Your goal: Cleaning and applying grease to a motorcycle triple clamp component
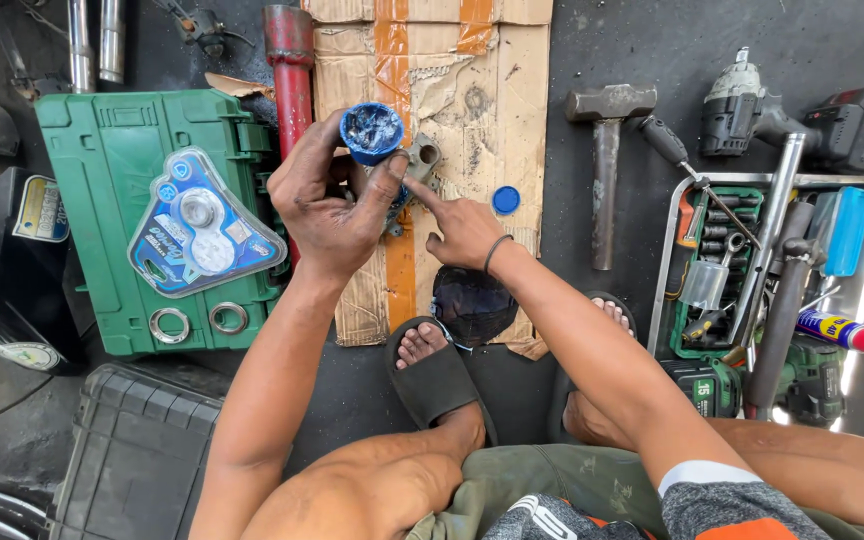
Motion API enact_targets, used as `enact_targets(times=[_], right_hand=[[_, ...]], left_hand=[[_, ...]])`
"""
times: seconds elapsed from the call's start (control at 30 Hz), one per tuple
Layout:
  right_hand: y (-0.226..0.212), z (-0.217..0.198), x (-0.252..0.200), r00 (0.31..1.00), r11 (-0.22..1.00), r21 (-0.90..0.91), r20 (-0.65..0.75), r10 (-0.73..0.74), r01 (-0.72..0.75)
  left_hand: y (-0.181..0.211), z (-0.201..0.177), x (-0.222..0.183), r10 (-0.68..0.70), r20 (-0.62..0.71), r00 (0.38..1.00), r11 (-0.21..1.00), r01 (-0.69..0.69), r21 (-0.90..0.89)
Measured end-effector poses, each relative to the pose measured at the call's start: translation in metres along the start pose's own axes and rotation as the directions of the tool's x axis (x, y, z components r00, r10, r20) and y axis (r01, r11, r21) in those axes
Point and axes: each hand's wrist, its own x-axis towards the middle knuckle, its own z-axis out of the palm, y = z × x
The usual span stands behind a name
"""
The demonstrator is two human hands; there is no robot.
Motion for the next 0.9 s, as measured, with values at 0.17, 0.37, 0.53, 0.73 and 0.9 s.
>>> enact_targets(times=[0.17,0.37,0.53,0.73,0.9], right_hand=[[0.014,0.013,0.022,0.994,0.996,-0.064,0.091,-0.060,0.066],[0.019,-0.020,0.059,0.957,0.957,-0.158,0.198,-0.210,0.242],[0.001,0.005,0.021,0.983,0.996,0.010,0.162,-0.088,0.088],[-0.069,0.040,-0.009,0.981,0.961,0.210,0.106,0.164,-0.183],[-0.109,0.069,-0.002,0.932,0.885,0.312,-0.002,0.363,-0.344]], left_hand=[[0.000,-0.001,-0.003,-0.019,0.009,1.000,0.999,0.018,0.044],[-0.010,-0.006,-0.005,0.006,0.010,1.000,0.999,-0.006,0.045],[-0.007,-0.002,-0.001,0.016,0.013,1.000,0.999,-0.017,0.048],[-0.007,-0.003,-0.006,0.011,0.014,1.000,0.999,-0.011,0.040],[-0.011,-0.004,-0.010,0.017,0.026,1.000,0.999,-0.018,0.047]])
